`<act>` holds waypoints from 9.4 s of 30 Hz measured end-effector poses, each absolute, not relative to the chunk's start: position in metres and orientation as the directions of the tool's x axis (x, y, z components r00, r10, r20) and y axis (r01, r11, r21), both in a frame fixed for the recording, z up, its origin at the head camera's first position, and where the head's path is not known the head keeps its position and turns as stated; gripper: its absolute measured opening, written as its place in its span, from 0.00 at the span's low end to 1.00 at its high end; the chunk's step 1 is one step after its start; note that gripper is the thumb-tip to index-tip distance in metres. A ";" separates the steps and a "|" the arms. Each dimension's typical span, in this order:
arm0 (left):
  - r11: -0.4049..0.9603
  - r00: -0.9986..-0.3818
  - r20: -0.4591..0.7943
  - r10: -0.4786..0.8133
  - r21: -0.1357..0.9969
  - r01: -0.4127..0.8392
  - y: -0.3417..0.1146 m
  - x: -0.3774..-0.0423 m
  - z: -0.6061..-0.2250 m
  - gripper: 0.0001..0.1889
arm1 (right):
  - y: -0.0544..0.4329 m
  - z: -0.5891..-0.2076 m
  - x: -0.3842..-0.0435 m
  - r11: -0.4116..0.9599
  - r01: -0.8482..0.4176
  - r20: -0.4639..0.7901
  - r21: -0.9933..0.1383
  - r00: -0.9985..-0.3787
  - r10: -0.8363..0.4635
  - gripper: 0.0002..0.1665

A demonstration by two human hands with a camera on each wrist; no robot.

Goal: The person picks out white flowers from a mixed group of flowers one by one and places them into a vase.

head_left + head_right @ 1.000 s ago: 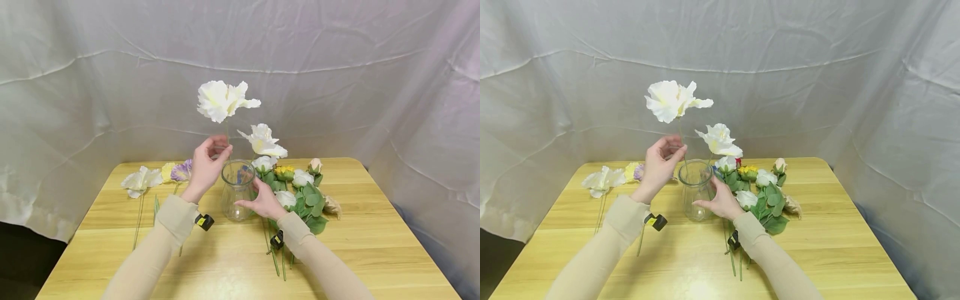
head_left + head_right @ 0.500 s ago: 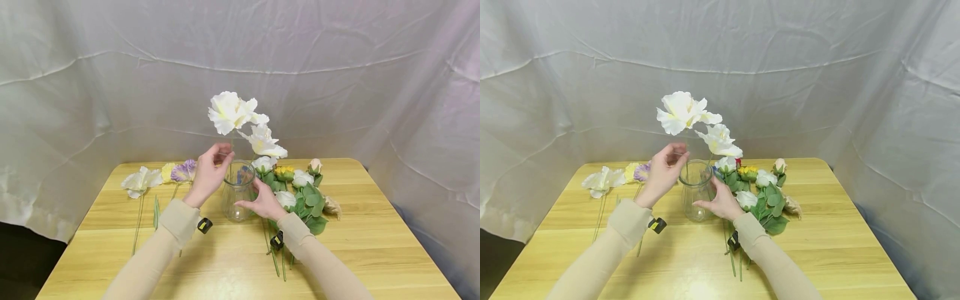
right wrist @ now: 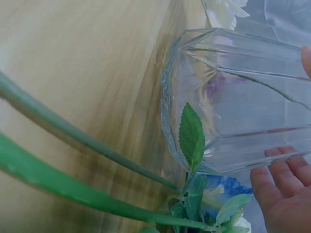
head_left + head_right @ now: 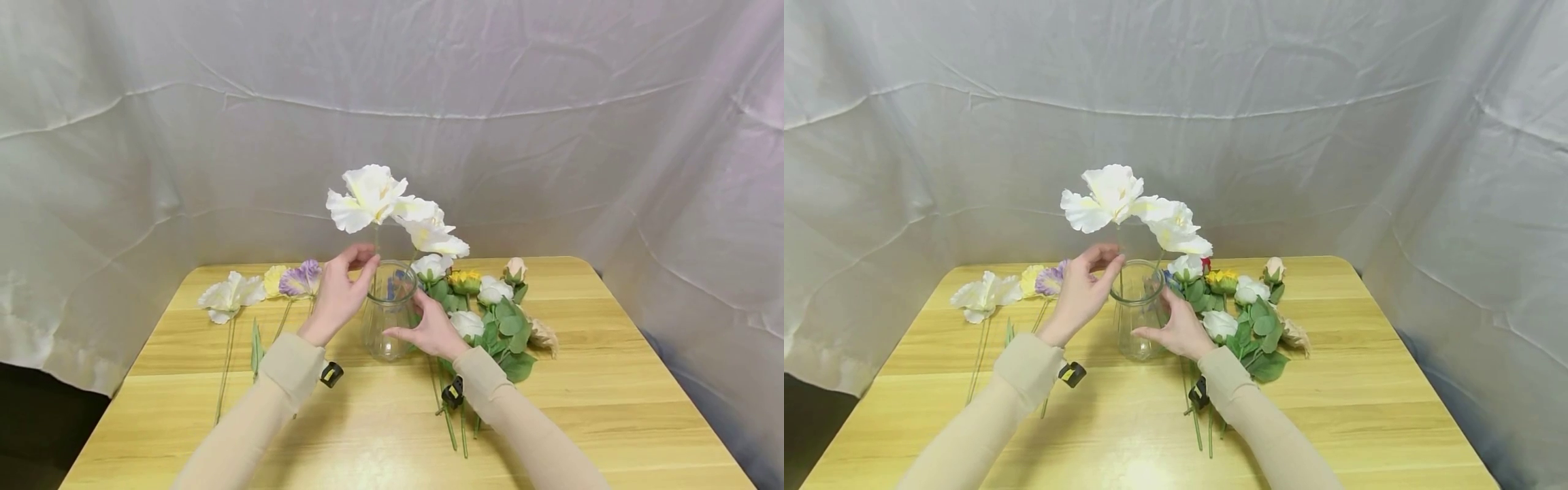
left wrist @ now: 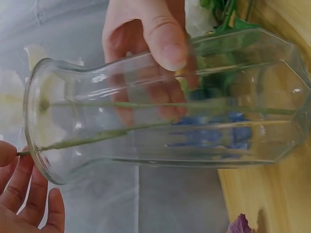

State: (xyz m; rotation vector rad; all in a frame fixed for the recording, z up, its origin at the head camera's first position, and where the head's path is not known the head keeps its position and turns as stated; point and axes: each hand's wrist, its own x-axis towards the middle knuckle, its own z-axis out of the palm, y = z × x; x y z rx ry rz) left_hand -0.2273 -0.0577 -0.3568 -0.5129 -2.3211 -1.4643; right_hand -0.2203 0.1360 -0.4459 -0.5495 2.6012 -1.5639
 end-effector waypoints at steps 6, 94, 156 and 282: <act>0.439 -0.858 0.495 0.138 0.746 0.501 -0.061 -0.226 -0.362 0.15 | 0.136 -0.446 -0.221 0.417 -0.273 0.134 -0.867 -0.934 -0.331 0.52; 0.506 -0.912 0.294 0.284 0.762 0.404 -0.093 -0.193 -0.406 0.21 | 0.146 -0.432 -0.233 0.497 -0.268 0.072 -0.825 -0.923 -0.378 0.42; 0.860 -0.951 -0.287 -0.114 0.450 -0.239 -0.266 -0.164 -0.432 0.28 | 0.098 -0.436 -0.178 0.424 -0.281 0.289 -0.861 -0.956 -0.047 0.54; 0.213 -0.808 0.575 -0.124 0.811 0.545 -0.100 -0.203 -0.290 0.29 | 0.092 -0.459 -0.190 0.621 -0.366 0.461 -0.693 -0.887 -0.009 0.53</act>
